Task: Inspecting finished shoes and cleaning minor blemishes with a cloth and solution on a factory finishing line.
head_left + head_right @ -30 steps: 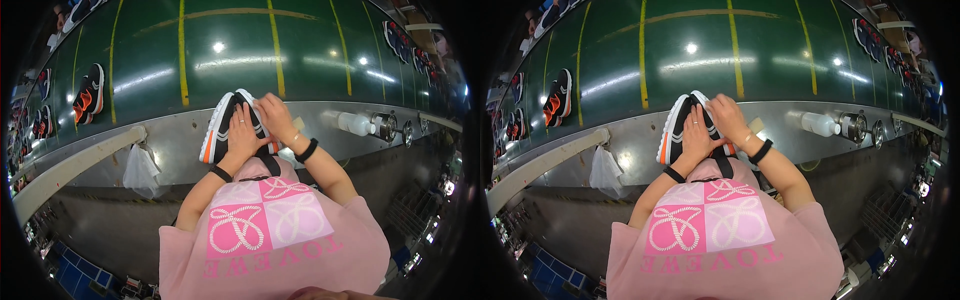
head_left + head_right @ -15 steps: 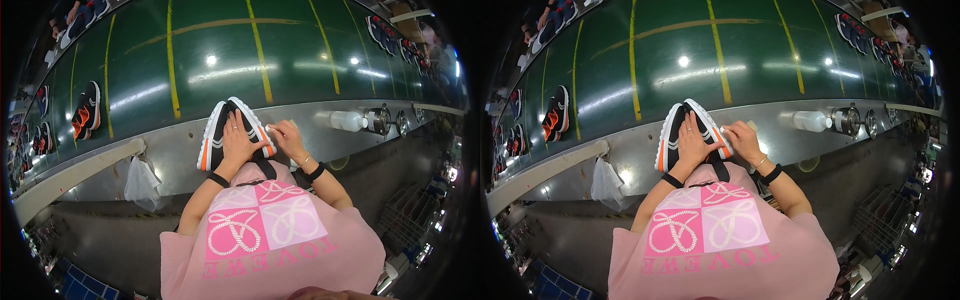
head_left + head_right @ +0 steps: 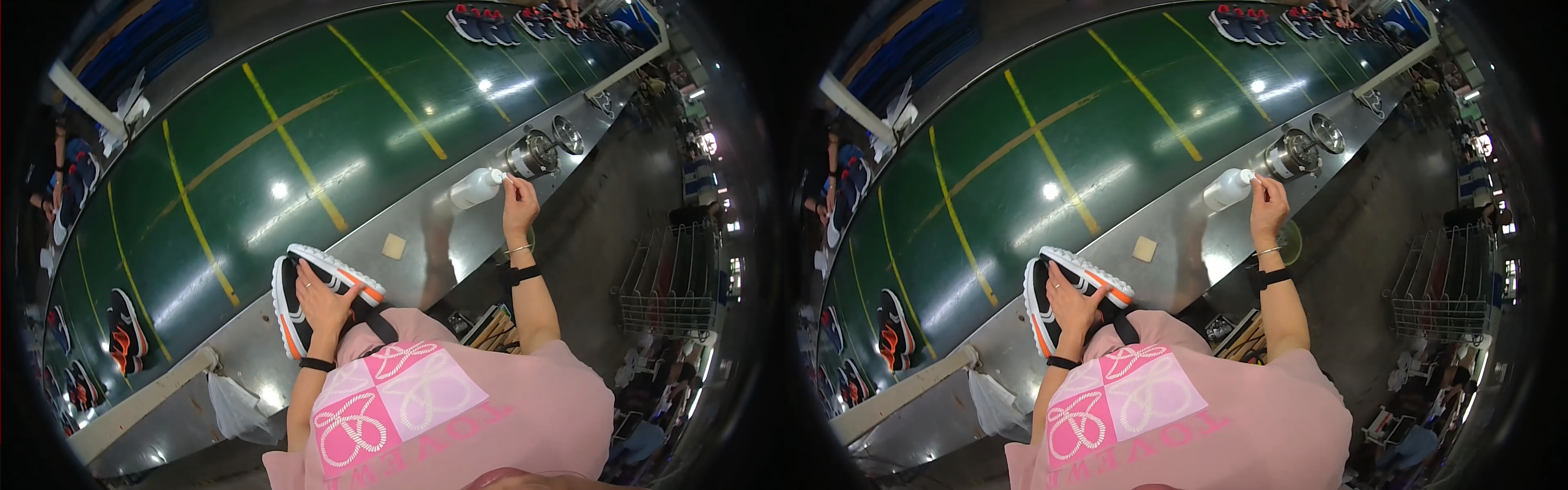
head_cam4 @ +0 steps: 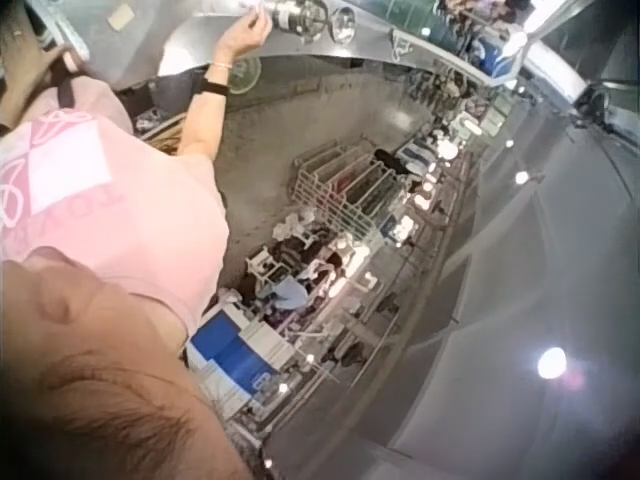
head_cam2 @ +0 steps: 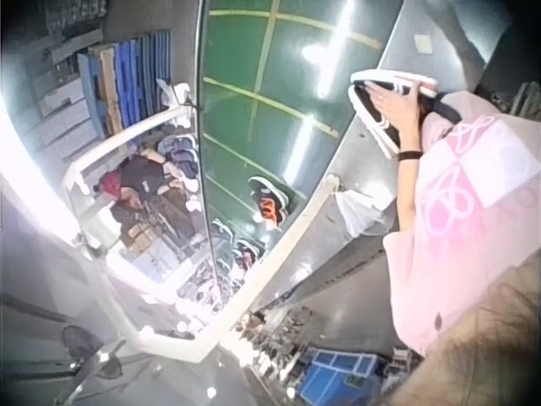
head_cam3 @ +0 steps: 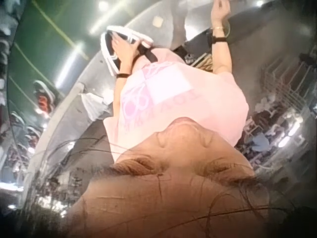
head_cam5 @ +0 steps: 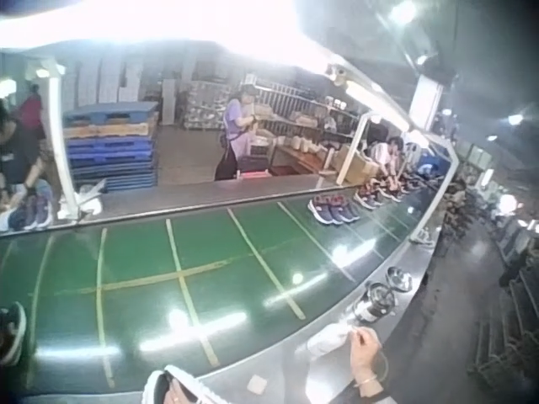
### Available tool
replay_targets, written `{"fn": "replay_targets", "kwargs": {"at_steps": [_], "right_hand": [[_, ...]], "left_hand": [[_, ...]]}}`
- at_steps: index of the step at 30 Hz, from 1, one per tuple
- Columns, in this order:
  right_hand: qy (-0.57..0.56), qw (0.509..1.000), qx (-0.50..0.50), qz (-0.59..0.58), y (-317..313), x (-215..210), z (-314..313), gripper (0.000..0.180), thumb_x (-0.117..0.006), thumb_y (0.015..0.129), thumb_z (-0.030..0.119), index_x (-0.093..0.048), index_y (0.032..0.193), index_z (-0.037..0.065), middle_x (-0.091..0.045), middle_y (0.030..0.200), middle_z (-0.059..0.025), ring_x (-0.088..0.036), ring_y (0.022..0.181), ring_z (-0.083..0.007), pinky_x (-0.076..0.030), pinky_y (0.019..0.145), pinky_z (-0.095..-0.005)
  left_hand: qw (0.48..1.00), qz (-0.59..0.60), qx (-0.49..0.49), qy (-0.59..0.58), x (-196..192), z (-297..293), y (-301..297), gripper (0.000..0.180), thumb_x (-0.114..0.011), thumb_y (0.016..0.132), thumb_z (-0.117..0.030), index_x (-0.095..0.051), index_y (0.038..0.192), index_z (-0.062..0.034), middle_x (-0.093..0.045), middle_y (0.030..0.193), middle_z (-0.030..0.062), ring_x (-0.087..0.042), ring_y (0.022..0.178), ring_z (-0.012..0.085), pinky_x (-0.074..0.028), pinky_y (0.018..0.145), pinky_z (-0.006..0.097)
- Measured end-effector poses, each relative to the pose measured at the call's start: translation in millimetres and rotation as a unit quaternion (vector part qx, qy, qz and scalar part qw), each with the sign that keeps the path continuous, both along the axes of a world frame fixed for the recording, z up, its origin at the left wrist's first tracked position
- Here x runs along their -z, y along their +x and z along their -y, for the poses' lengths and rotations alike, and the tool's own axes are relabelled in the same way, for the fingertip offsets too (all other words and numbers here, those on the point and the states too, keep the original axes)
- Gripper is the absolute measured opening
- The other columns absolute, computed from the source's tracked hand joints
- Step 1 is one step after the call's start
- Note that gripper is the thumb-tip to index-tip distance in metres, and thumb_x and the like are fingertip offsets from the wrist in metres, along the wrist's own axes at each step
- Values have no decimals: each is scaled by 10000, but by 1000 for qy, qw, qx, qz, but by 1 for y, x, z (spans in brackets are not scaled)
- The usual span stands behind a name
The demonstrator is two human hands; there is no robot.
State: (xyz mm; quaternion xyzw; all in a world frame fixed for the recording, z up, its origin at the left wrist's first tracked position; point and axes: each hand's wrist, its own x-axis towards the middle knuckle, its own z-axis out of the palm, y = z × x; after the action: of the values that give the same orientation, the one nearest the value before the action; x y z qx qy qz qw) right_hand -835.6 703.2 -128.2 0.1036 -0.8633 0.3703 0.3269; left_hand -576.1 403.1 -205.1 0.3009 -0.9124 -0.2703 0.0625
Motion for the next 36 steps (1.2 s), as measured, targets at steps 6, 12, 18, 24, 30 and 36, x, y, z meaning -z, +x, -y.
{"fn": "replay_targets", "kwargs": {"at_steps": [6, 12, 18, 24, 30, 36], "right_hand": [[-2, 998, -8, 58, -18, -1, -14, 154, -704, 862, 86, -735, 1011, 61, -668, 916, -54, -607, 728, -159, -493, 660, -280], [64, 998, -21, 11, -20, 17, -3, 160, -701, 841, 111, -737, 996, 90, -642, 937, -88, -629, 830, -273, -505, 741, -359], [56, 998, 10, -5, -22, 19, -3, 129, -705, 828, 125, -736, 949, 97, -626, 911, -92, -624, 834, -293, -503, 744, -387], [14, 999, 25, 34, -25, 17, -2, 121, -688, 851, 116, -734, 956, 78, -614, 846, -97, -624, 718, -260, -501, 646, -354], [109, 993, 27, -35, -27, 17, -4, 76, -688, 839, 128, -706, 901, 87, -592, 850, -90, -607, 792, -305, -492, 705, -409], [207, 970, 15, -127, -22, 9, -8, 190, -692, 835, 129, -671, 1014, 70, -624, 916, -68, -603, 849, -298, -495, 762, -404]], "left_hand": [[1000, 1, 2, -16, 5, -1, -1, 1298, -825, 609, -601, -157, 1486, 85, -359, 1452, 316, -375, 1310, 431, -301, 1103, 471], [1000, 7, 8, -12, 8, 0, 1, 1301, -829, 606, -592, -146, 1488, 78, -345, 1466, 310, -359, 1328, 440, -298, 1107, 483], [1000, 2, 11, 16, 4, -4, 2, 1274, -824, 633, -567, -138, 1491, 77, -317, 1486, 307, -331, 1345, 436, -265, 1122, 487], [1000, -3, 5, 0, 8, -5, 3, 1293, -840, 612, -560, -138, 1493, 75, -318, 1493, 286, -333, 1343, 429, -261, 1130, 478], [1000, 11, -3, -15, 5, -7, 1, 1292, -863, 601, -517, -135, 1492, 71, -323, 1488, 276, -354, 1324, 421, -282, 1124, 472], [999, 11, -3, -33, 5, -7, 3, 1316, -870, 585, -539, -137, 1485, 82, -333, 1464, 294, -367, 1306, 431, -306, 1108, 479]]}}
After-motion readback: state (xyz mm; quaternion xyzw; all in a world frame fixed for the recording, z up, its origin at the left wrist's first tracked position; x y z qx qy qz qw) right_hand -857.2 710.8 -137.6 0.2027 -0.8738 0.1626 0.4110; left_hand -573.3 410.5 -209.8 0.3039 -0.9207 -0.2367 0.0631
